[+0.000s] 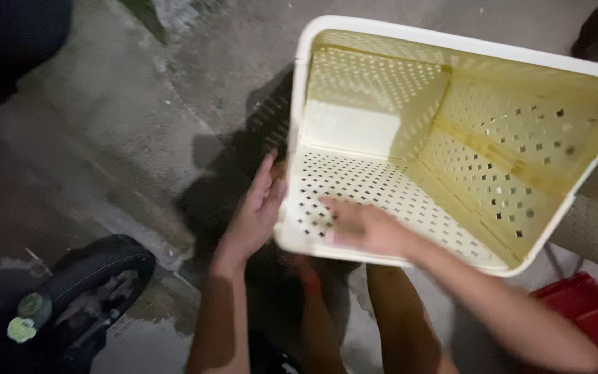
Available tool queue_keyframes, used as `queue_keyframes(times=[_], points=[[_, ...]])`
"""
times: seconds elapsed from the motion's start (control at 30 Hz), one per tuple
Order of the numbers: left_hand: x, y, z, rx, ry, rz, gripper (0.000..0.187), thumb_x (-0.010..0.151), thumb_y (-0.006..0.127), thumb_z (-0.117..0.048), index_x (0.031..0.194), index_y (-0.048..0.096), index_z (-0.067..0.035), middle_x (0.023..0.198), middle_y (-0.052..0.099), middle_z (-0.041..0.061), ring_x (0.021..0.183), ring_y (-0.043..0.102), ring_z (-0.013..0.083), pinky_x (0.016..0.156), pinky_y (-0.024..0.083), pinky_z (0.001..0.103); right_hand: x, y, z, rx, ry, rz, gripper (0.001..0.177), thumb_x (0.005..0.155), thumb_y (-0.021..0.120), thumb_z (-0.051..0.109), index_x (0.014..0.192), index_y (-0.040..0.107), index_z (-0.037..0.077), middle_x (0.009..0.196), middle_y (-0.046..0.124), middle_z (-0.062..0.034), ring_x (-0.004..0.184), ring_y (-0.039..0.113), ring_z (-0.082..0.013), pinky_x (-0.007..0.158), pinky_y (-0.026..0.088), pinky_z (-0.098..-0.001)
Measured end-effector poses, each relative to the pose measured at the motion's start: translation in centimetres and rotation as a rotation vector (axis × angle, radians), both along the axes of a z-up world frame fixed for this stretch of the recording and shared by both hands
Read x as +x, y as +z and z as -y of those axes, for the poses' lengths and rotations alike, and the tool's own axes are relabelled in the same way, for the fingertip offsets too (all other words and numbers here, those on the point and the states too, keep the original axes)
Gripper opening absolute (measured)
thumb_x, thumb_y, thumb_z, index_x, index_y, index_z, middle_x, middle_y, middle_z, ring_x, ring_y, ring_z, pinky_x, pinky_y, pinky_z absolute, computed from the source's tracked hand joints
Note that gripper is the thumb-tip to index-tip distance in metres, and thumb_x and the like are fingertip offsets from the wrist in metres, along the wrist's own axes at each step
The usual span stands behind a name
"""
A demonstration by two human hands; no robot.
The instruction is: The person assembles a collapsible plastic basket by unfolding its sides and securing the corners. They then pick up a second similar basket and place it next to the first one.
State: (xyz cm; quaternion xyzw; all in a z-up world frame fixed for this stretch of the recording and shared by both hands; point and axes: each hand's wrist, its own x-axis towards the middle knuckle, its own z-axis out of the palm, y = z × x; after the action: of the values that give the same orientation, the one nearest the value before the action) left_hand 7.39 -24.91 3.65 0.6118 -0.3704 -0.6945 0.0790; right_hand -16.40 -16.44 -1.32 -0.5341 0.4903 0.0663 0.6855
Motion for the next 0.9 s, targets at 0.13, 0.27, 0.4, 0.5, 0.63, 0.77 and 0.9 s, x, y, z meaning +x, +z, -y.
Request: queue_keyframes(times=[0.13,0.27,0.4,0.5,0.63,0.77,0.9], points=[[0.4,-0.3,-6.6,-0.128,0.032,0.201,0.074,0.107,0.055,-0.035,0.165,0.015,-0.012,0.169,0.025,0.019,0.149,0.028,0.0378,0.116,0.024,0.056,5.0,5.8,1.5,-0.11,-0.33,-0.175,0.081,0.09,0.056,0.059,0.155,0.041,0.012,0.115,0.075,-0.0193,0.099,0.078,-0.0311,0.093,0.058,-0.0451],[-2.9,-2.1,-9.9,-0.203,0.152,0.288,0.058,0.095,0.059,-0.015,0.15,0.04,-0.01,0.123,0.069,0.023,0.111,0.07,0.039,0.095,0.055,0.052,9.0,1.7,5.3,-0.428,-0.432,-0.357,0.07,0.088,0.076,0.048,0.133,0.058,-0.002,0.097,0.074,-0.0254,0.087,0.074,-0.0377,0.08,0.058,-0.0458],[-4.0,-1.5,-8.8,-0.336,0.111,0.398,0.053,0.096,0.056,-0.005,0.148,0.047,-0.008,0.095,0.071,0.032,0.094,0.07,0.0459,0.087,0.056,0.055,7.3,-1.2,5.9,-0.414,-0.516,-0.447,0.038,0.086,0.078,0.027,0.106,0.072,-0.004,0.087,0.075,-0.0231,0.079,0.076,-0.0266,0.073,0.058,-0.0387],[-4.6,1.9,-8.9,-0.263,0.174,0.318,0.059,0.096,0.051,-0.004,0.153,0.043,-0.015,0.092,0.074,0.028,0.095,0.076,0.0386,0.08,0.061,0.048,2.0,2.6,3.5,-0.343,-0.722,-0.218,0.024,0.091,0.067,0.013,0.111,0.073,0.001,0.091,0.077,-0.0137,0.072,0.068,-0.0182,0.065,0.054,-0.0332],[-8.9,6.0,-10.4,-0.614,0.136,0.249,0.067,0.098,0.057,-0.005,0.16,0.032,-0.01,0.121,0.065,0.034,0.104,0.072,0.0418,0.078,0.064,0.043,0.6,8.6,-0.3,-0.298,-1.236,0.244,0.02,0.094,0.063,0.004,0.112,0.071,0.001,0.105,0.076,-0.0087,0.096,0.072,-0.0172,0.086,0.058,-0.03],[-8.6,8.5,-13.3,-1.044,-0.034,0.408,0.074,0.092,0.062,0.002,0.158,0.033,-0.011,0.152,0.045,0.037,0.116,0.068,0.0478,0.078,0.063,0.045,2.4,12.8,-2.8,-0.259,-1.569,0.447,0.043,0.089,0.061,-0.001,0.131,0.055,0.001,0.124,0.068,-0.0121,0.116,0.067,-0.0243,0.104,0.054,-0.0413],[-6.1,7.7,-14.0,-0.619,-0.06,0.237,0.062,0.102,0.054,0.001,0.159,0.035,-0.017,0.165,0.031,0.028,0.107,0.071,0.0387,0.073,0.062,0.037,6.2,12.7,-4.9,-0.116,-1.731,0.646,0.057,0.089,0.06,-0.002,0.144,0.048,0.001,0.137,0.061,-0.0128,0.126,0.06,-0.0247,0.11,0.05,-0.0423]])
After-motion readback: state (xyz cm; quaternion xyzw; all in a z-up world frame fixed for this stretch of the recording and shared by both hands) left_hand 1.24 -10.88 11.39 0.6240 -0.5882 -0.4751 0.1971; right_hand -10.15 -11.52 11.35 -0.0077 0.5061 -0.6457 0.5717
